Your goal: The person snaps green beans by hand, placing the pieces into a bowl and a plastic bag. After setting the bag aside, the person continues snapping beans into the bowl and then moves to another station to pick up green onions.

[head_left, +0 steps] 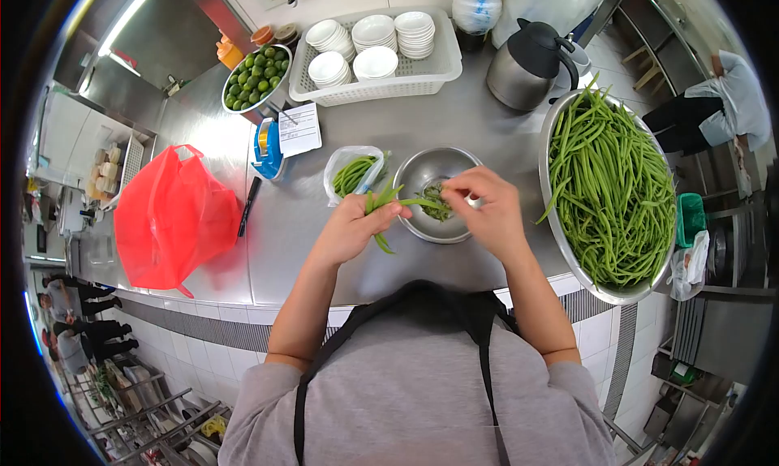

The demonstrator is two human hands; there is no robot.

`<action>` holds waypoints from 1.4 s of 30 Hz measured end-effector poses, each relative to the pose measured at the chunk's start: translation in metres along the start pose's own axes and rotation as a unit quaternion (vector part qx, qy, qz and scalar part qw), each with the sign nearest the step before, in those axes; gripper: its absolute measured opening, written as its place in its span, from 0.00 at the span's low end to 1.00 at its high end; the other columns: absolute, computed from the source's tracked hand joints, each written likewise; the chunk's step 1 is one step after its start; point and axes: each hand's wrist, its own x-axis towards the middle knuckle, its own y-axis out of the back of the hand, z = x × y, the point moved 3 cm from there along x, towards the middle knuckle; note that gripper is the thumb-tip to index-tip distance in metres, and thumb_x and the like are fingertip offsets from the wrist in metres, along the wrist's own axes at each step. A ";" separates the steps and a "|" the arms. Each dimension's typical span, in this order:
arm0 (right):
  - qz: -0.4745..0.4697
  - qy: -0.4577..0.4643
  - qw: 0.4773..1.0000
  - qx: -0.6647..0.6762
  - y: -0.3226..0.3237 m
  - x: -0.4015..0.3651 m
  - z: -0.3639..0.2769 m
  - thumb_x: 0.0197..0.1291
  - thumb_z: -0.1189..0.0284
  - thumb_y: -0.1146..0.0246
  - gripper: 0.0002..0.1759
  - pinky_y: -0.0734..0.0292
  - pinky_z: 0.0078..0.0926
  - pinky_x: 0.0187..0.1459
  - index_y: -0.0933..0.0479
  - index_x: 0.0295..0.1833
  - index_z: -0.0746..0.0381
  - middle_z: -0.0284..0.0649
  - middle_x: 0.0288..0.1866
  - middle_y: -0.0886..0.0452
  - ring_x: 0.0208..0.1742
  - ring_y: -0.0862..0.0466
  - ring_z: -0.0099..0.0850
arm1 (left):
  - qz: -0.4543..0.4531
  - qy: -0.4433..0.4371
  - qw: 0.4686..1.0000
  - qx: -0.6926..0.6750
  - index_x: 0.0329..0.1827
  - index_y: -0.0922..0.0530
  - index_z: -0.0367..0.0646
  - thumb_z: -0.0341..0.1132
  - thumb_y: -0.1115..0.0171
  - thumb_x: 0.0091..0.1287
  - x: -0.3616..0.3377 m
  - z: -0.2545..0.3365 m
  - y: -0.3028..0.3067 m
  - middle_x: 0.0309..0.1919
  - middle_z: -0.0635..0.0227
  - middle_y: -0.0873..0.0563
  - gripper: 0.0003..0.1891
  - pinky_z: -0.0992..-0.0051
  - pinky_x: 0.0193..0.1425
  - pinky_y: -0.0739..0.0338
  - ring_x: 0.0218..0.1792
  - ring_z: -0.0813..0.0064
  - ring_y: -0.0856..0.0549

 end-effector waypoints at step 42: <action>0.065 0.088 0.994 0.025 -0.002 -0.007 0.001 0.49 0.77 0.35 0.07 0.29 0.28 0.39 0.19 0.37 0.59 0.35 0.34 0.20 0.34 0.22 0.32 | 0.065 -0.156 0.946 -0.275 0.32 0.32 0.44 0.41 0.54 0.71 0.030 0.006 -0.014 0.18 0.77 0.35 0.12 0.87 0.18 0.48 0.16 0.88 0.41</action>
